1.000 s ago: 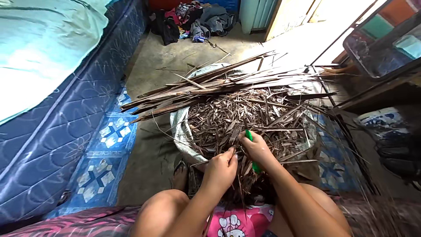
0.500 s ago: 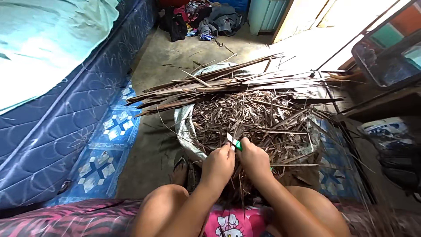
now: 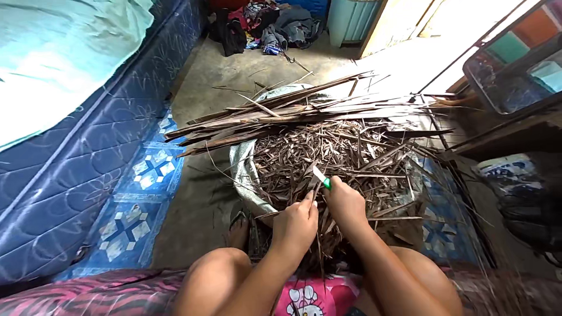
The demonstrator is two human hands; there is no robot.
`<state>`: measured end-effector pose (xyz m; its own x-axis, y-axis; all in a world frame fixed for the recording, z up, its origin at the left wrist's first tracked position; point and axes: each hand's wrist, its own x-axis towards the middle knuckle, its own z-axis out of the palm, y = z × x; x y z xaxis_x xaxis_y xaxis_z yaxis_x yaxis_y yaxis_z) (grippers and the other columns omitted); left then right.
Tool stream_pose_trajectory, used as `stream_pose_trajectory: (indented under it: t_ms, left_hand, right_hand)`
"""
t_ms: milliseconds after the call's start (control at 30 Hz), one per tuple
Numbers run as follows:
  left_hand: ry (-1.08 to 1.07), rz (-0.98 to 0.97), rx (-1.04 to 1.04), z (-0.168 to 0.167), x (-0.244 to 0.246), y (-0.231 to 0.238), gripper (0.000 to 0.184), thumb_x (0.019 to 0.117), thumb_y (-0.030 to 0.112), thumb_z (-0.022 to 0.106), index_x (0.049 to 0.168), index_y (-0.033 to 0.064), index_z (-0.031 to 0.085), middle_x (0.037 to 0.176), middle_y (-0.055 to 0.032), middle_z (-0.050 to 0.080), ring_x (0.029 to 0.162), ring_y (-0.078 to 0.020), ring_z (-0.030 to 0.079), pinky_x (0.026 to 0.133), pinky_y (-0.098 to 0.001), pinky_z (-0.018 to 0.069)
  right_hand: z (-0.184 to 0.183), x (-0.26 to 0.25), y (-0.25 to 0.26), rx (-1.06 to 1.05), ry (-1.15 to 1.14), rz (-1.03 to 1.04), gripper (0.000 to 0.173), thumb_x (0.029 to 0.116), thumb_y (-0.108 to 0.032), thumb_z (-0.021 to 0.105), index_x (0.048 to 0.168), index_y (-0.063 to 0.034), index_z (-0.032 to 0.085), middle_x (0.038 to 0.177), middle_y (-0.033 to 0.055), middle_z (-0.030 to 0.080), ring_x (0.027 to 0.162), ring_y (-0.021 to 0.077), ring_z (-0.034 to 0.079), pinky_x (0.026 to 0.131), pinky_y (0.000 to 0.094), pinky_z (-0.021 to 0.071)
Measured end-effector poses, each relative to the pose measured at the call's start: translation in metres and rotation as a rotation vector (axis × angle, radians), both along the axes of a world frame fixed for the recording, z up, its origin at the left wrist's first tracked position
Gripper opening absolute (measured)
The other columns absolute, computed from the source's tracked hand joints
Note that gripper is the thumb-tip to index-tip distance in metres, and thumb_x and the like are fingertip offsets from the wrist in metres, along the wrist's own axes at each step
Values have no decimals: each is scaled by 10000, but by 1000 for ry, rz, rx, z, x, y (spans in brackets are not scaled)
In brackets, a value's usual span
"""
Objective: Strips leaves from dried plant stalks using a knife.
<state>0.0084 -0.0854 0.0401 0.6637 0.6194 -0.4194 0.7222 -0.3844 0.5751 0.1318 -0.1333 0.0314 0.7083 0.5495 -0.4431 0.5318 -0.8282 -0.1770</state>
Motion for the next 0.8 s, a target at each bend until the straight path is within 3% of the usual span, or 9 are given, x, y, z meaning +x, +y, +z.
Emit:
stream_pose_trajectory:
  t_ms: [167, 200, 267, 300, 400, 567, 700, 767, 800]
  left_hand:
    - [-58, 33, -24, -4, -4, 6, 437, 1105, 296, 396, 1428, 103, 618, 1145, -161, 737, 1068, -327, 703, 934, -544, 525]
    - [-74, 51, -21, -4, -5, 8, 409, 1098, 276, 416, 1298, 49, 691, 1066, -174, 735, 1012, -335, 704, 888, -550, 527]
    - [-66, 54, -4, -4, -6, 12, 373, 1080, 239, 418, 967, -4, 677, 891, -169, 673, 888, -325, 672, 773, -533, 505]
    - [-52, 52, -4, -3, -6, 12, 378, 1083, 240, 417, 988, -5, 688, 918, -173, 686, 913, -325, 680, 791, -535, 512]
    - [2, 33, -14, 0, -3, 8, 449, 1115, 287, 376, 1414, 50, 612, 1216, -180, 711, 1145, -326, 680, 980, -534, 505]
    - [4, -16, -54, 1, 0, -2, 459, 1112, 315, 374, 1522, 170, 521, 1205, -160, 719, 1105, -328, 687, 961, -547, 509]
    - [-32, 7, -84, -8, -2, 2, 436, 1108, 294, 392, 1436, 105, 607, 1176, -166, 727, 1098, -327, 693, 963, -551, 513]
    - [-85, 72, -61, -9, -3, 11, 382, 1088, 250, 410, 1130, 10, 705, 961, -174, 700, 924, -330, 680, 825, -552, 513]
    - [-100, 88, -48, -9, -4, 14, 369, 1079, 234, 409, 1065, 5, 698, 923, -166, 686, 897, -322, 671, 798, -541, 508]
  right_hand:
    - [13, 9, -8, 85, 214, 5, 296, 1081, -256, 466, 1172, -32, 638, 1058, 201, 695, 1024, 371, 685, 853, 577, 519]
    - [16, 0, -12, 76, 270, 60, 291, 1075, -262, 480, 1146, -33, 645, 1021, 199, 691, 993, 370, 684, 835, 579, 519]
    - [16, -16, -16, 5, 312, 127, 281, 1073, -278, 490, 1142, -52, 641, 1004, 183, 697, 983, 359, 692, 818, 567, 526]
    - [16, -21, -16, -29, 286, 137, 278, 1075, -282, 492, 1157, -58, 634, 1021, 180, 704, 1002, 358, 699, 821, 559, 532]
    - [13, -22, -8, -73, 155, 135, 280, 1074, -261, 500, 1231, -58, 612, 1110, 177, 715, 1074, 352, 704, 860, 538, 543]
    - [-7, 21, 2, 42, 46, -93, 325, 1082, -246, 473, 1284, -31, 610, 1178, 213, 702, 1106, 391, 691, 894, 594, 531]
    - [11, 16, -6, 82, 205, -20, 306, 1075, -258, 473, 1188, -32, 646, 1085, 205, 697, 1045, 374, 683, 867, 587, 515]
    - [21, -6, -13, 21, 286, 100, 286, 1068, -265, 496, 1152, -40, 652, 1031, 195, 700, 1005, 369, 689, 838, 579, 523]
    - [24, -15, -16, -32, 304, 134, 276, 1070, -264, 498, 1162, -50, 645, 1039, 186, 702, 1014, 364, 690, 840, 570, 525]
